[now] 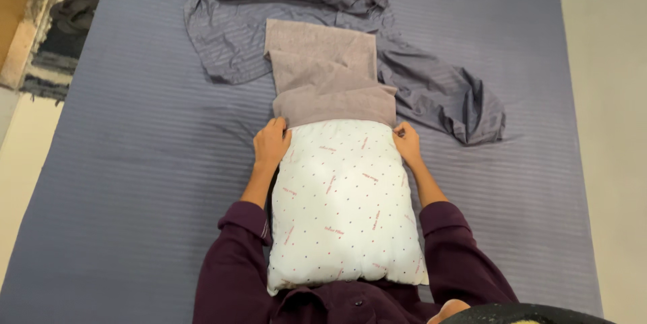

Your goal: The person folds a large cloth and a pillowcase on a bed, placing the pillow inside the folded case and smoothing it by hand.

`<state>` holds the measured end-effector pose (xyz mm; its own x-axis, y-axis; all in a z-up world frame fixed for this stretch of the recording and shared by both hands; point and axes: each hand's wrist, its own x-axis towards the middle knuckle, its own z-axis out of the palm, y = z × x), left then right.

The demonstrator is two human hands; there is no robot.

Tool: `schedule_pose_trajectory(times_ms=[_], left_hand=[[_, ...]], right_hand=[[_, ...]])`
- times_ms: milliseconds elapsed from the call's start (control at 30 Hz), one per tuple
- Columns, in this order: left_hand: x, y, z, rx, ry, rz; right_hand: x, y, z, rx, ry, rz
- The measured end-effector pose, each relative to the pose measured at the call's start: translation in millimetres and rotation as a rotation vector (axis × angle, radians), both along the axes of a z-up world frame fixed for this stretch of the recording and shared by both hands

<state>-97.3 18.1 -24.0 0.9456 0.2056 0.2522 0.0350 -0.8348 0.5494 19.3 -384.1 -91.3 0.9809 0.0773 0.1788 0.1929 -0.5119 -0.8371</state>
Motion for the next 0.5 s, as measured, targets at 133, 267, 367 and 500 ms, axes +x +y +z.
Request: schedule_pose_trajectory(times_ms=[133,267,367,500], left_hand=[[12.8,-7.3,13.3,0.135,-0.026,-0.017],[50.8,-21.9,5.0,0.431,-0.261,-0.066],[77.1,-37.6,-7.7,0.588,-0.292,-0.140],[73.0,-69.6,-4.6,0.468,-0.345,-0.253]], right_hand=[[-10.1,0.1,0.6,-0.113,0.128,-0.123],[-0.7,28.4,37.1,-0.109,-0.213,-0.039],[-0.4,59.8,75.2,-0.228,-0.358,0.079],[-14.4,102.8,103.8,-0.305,-0.414,0.273]])
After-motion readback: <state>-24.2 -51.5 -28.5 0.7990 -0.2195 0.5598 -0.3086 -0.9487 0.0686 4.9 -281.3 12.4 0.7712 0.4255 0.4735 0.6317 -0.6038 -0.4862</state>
